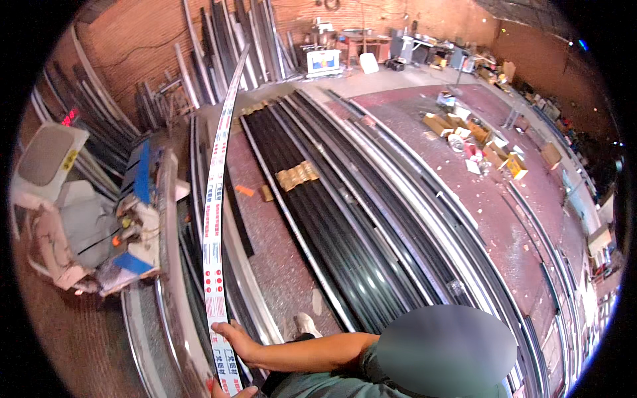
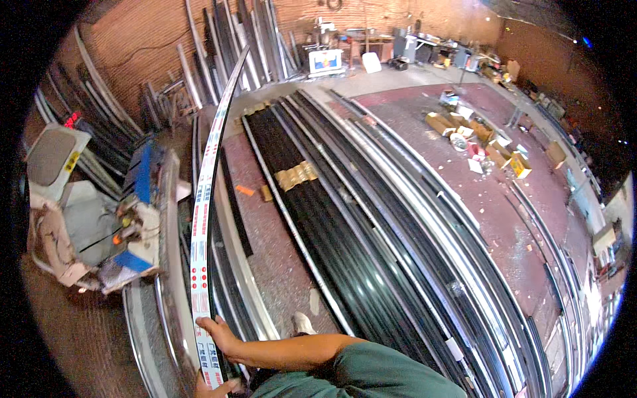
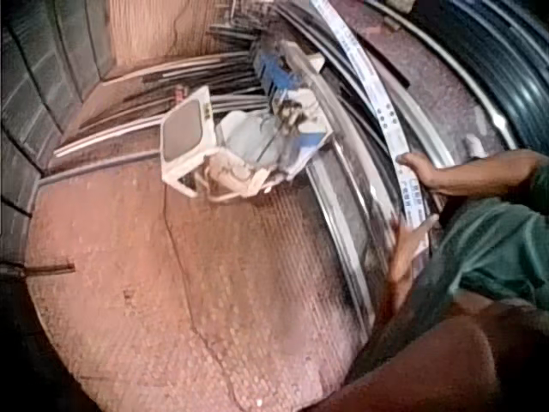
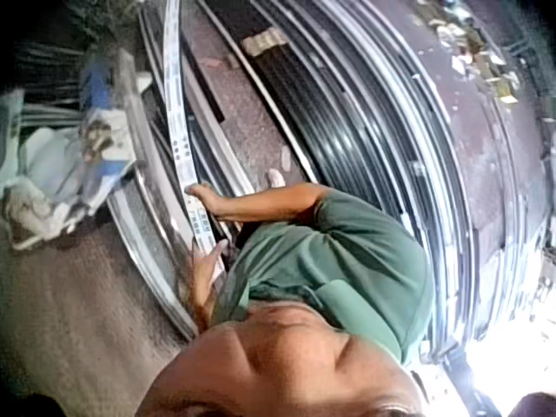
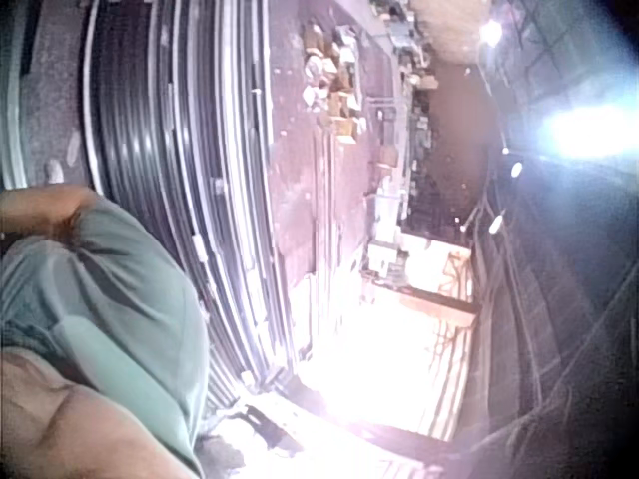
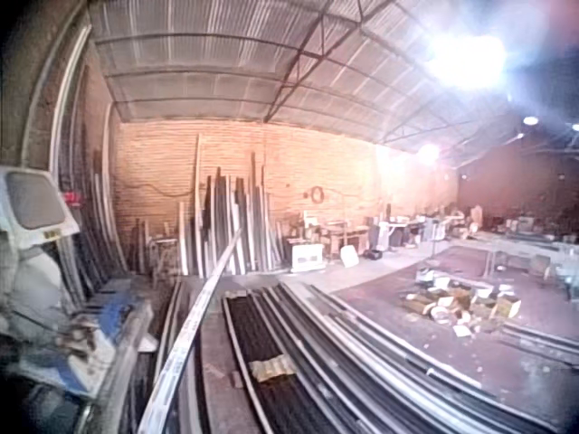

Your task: The person measures a long black metal profile with a tape measure, aligns it in a cutting machine, and marks a measurement on it with a pen.

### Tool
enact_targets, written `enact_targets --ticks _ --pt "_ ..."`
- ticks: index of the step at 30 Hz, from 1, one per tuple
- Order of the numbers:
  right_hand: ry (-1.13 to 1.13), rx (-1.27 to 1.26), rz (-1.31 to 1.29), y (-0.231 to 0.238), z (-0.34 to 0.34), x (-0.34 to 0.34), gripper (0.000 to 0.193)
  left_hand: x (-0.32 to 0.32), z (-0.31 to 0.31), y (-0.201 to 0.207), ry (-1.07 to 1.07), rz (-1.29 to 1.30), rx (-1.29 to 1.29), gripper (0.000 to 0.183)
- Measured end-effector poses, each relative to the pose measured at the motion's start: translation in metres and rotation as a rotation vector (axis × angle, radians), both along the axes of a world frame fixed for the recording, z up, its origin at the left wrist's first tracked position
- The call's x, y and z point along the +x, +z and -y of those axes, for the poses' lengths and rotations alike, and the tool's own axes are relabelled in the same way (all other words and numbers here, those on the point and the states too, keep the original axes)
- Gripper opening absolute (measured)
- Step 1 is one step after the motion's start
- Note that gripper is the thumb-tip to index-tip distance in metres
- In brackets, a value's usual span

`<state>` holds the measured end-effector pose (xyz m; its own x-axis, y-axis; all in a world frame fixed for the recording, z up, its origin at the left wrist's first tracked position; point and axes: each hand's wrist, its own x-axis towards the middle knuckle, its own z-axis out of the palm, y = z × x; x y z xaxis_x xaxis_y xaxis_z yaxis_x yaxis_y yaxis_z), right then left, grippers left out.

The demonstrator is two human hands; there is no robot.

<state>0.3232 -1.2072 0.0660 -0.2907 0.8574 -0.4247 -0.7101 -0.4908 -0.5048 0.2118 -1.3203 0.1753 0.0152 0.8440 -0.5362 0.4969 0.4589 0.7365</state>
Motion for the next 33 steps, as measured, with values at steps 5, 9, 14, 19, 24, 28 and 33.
enact_targets --ticks 5,9,14,19,24,28,33 --pt "0.009 0.008 0.046 -0.051 -0.097 0.061 0.056 0.042 -0.111 -0.048 -0.006 0.227 -0.289 0.028" --pt "-0.008 -0.069 0.057 -0.037 -0.166 0.114 0.033 0.071 -0.188 -0.072 -0.247 0.175 0.004 0.032" --pt "-0.046 -0.103 -0.005 -0.029 -0.240 0.173 0.035 0.136 -0.276 -0.045 -0.174 0.296 -0.102 0.035" --pt "-0.079 -0.207 0.080 -0.041 -0.327 0.262 0.041 0.199 -0.368 -0.089 -0.278 0.214 -0.087 0.046" --pt "-0.081 -0.221 -0.040 -0.020 -0.411 0.387 0.053 0.336 -0.460 -0.045 -0.157 0.330 -0.227 0.049" --pt "-0.108 -0.222 -0.054 0.036 -0.461 0.479 0.058 0.427 -0.523 0.016 -0.237 0.300 -0.330 0.041" --pt "-0.127 -0.213 -0.045 0.064 -0.527 0.547 0.065 0.511 -0.597 0.066 -0.304 0.021 -0.255 0.063"
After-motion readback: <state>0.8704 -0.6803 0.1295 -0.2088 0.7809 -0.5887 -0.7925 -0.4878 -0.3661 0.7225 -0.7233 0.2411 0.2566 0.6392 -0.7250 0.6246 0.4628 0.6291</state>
